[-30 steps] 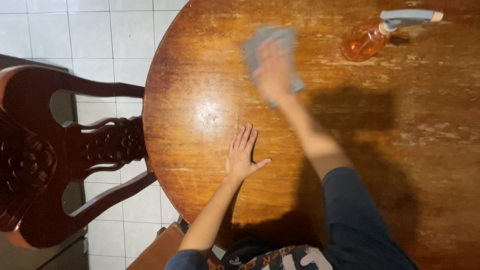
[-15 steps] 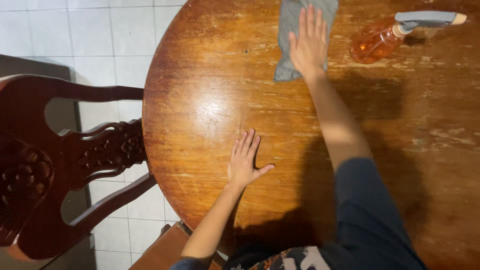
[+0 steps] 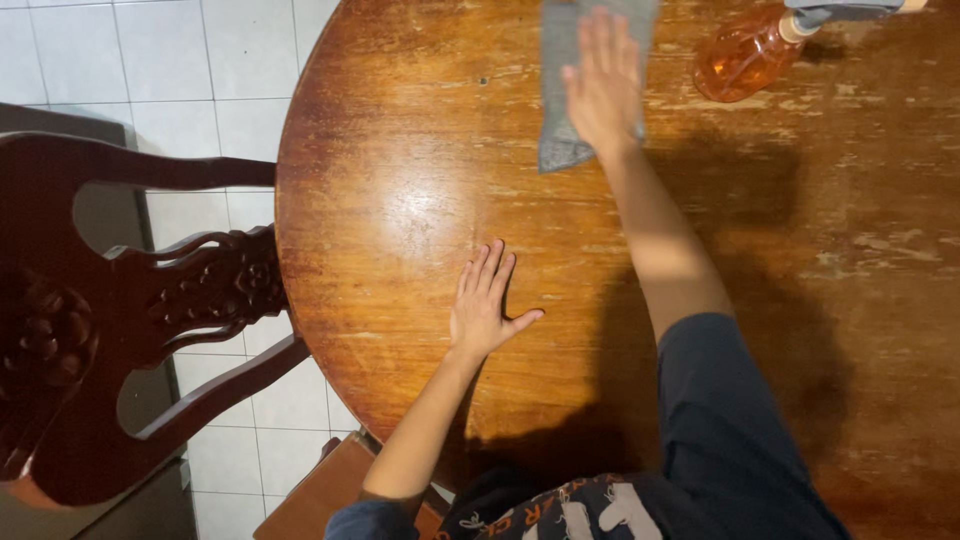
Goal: The person wipes a wooden dining table with a gray cloth, moving around the table to reach different sections. They briefly reposition a wooden chair to access the area underneath, then continue wiping. A spray bottle is present on the table but is not used during the observed segment.
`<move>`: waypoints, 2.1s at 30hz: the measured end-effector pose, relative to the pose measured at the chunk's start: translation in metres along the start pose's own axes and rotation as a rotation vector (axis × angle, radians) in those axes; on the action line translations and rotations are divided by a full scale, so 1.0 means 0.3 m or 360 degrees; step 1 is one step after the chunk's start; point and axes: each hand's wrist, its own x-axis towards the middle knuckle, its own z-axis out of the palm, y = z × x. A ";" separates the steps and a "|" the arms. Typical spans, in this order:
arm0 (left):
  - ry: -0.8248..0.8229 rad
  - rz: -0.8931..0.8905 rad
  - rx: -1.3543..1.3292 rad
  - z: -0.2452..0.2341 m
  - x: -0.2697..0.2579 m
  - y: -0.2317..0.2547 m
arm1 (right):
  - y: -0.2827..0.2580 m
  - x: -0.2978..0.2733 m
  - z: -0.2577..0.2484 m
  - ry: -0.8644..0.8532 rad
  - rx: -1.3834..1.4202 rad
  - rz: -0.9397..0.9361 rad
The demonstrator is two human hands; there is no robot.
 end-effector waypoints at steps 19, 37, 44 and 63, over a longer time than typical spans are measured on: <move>0.0061 0.0031 0.0011 0.012 -0.013 -0.004 | -0.089 -0.518 0.059 0.0195 0.0015 -0.0014; 0.0003 -0.0014 0.0102 -0.020 -0.006 0.028 | -0.083 -0.655 0.047 0.0132 0.0041 -0.0026; -0.0002 -0.0015 0.0137 -0.015 -0.005 0.027 | -0.243 -0.878 0.082 -0.0069 -0.0206 -0.0257; -0.0029 -0.0047 0.0197 -0.021 0.001 0.030 | -0.245 -0.808 0.111 -0.0003 0.0023 -0.0227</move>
